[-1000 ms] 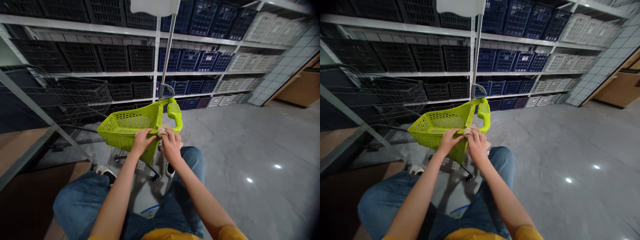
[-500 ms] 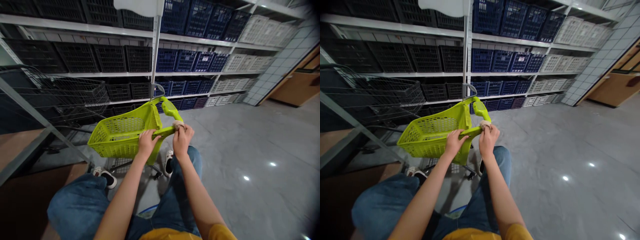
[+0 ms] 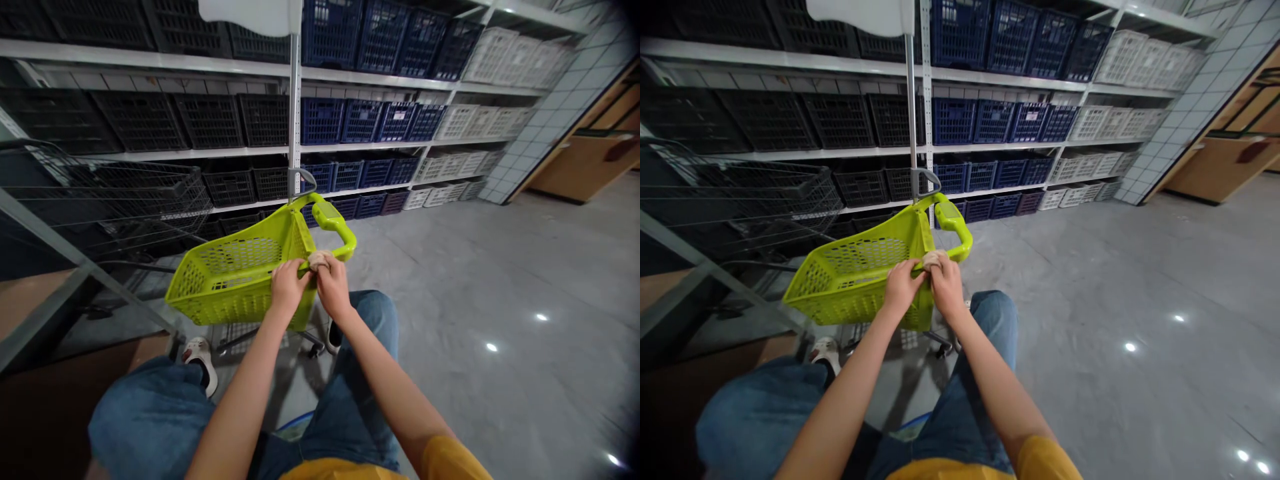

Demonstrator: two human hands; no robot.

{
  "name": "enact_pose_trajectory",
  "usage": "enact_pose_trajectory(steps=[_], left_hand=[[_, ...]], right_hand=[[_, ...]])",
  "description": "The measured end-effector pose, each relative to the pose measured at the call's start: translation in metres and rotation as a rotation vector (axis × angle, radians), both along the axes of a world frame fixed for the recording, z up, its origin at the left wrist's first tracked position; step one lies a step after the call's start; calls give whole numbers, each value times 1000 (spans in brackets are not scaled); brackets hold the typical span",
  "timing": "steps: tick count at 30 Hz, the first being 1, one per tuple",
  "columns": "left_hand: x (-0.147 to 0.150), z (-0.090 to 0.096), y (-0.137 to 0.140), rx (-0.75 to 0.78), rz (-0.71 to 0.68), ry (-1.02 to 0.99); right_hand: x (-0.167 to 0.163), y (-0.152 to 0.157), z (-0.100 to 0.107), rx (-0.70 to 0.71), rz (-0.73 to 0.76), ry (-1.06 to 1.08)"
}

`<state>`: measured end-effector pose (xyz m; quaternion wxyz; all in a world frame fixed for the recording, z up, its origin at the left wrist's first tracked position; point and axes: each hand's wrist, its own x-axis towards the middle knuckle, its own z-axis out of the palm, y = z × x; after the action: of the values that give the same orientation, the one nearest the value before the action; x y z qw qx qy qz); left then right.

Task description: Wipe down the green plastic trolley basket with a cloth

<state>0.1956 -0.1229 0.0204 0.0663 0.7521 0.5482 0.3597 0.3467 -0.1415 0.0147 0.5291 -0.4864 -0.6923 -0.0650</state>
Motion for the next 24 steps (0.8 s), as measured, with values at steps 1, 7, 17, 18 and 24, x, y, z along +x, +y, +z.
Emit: enact_pose_trajectory(steps=[1,7,17,18,24], left_hand=[[0,0,0,-4,0,0],[7,-3,0,19,20,20],[12,-5,-5,53,-10,31],[13,-5,-5,60,-8,30],[9,-4,-10,63,-74,32]], right_hand=[[2,1,-2,20,-2,13],[7,3,-23,150,-300,403],[8,12,-28,150,-267,517],[7,12,-31,142,-280,529],[-4,5,-58,88,-116,421]])
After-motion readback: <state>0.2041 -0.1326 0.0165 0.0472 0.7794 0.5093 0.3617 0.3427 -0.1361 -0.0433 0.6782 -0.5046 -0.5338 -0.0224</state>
